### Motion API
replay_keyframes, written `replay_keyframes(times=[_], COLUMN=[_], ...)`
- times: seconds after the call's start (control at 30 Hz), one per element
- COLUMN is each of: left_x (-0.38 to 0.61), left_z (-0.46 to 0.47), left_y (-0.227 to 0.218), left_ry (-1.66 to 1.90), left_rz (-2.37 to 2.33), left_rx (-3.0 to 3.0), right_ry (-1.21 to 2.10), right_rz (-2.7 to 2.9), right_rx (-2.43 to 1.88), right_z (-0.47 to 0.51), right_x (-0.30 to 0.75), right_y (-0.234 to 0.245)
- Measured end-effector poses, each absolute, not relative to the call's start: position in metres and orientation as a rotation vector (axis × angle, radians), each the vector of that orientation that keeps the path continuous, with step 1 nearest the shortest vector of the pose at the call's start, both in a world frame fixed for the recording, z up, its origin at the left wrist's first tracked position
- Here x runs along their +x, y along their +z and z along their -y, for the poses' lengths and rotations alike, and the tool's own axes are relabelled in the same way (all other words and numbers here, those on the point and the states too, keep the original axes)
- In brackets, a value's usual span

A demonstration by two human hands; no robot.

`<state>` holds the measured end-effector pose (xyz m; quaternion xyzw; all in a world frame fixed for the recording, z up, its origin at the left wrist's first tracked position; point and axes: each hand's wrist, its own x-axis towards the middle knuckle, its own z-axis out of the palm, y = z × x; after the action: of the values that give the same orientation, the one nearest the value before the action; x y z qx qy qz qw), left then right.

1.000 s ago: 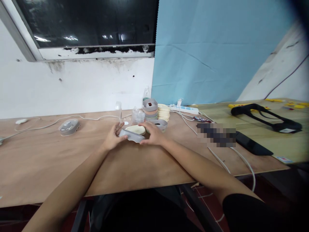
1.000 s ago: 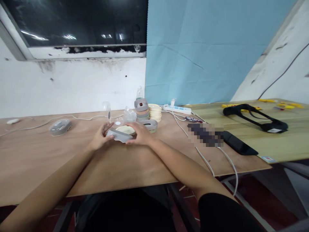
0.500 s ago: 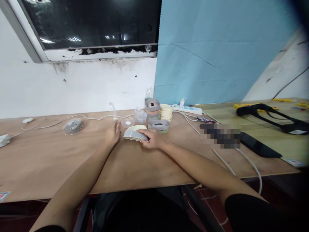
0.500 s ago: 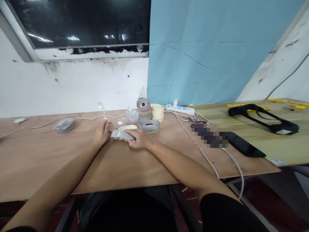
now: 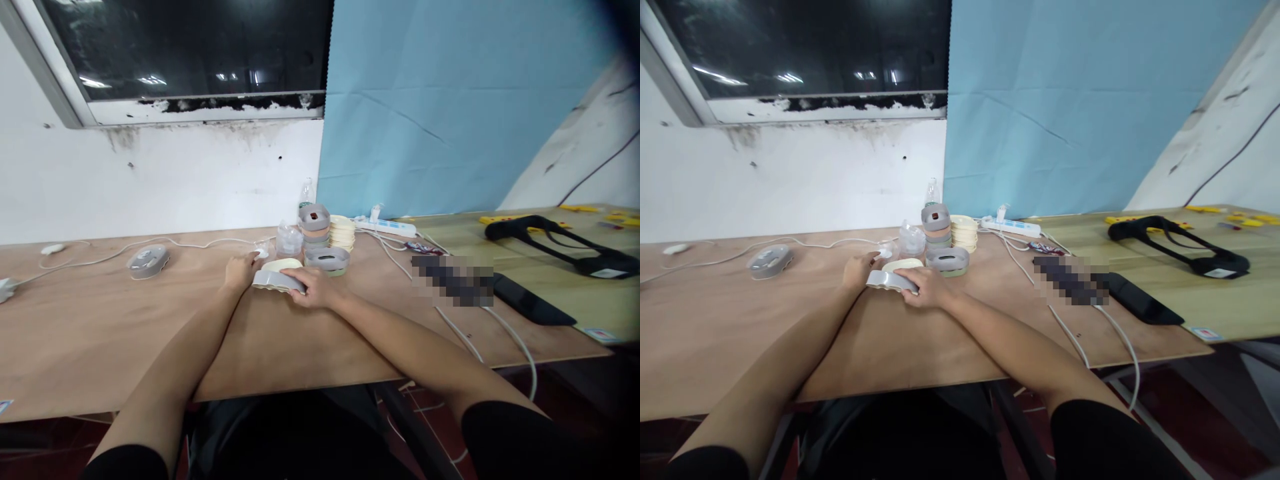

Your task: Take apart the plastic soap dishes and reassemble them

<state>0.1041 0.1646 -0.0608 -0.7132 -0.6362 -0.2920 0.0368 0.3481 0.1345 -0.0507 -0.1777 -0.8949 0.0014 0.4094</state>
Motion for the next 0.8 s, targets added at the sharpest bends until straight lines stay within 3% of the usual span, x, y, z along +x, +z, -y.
replay_keyframes(times=[0.23, 0.5, 0.8], left_x=[0.098, 0.086, 0.099], left_z=[-0.167, -0.171, -0.148], left_y=[-0.068, -0.077, -0.068], left_ry=[-1.225, -1.264, -2.062], left_rz=[1.769, 1.801, 1.459], left_rx=[-2.174, -2.2, -2.228], right_ry=[0.009, -0.009, -0.127], right_rz=[2.264, 2.243, 2.114], right_rx=[-0.468, -0.418, -0.424], right_z=[-0.135, -0.137, -0.136], right_x=[0.348, 0.348, 0.351], right_y=[-0.051, -0.052, -0.051])
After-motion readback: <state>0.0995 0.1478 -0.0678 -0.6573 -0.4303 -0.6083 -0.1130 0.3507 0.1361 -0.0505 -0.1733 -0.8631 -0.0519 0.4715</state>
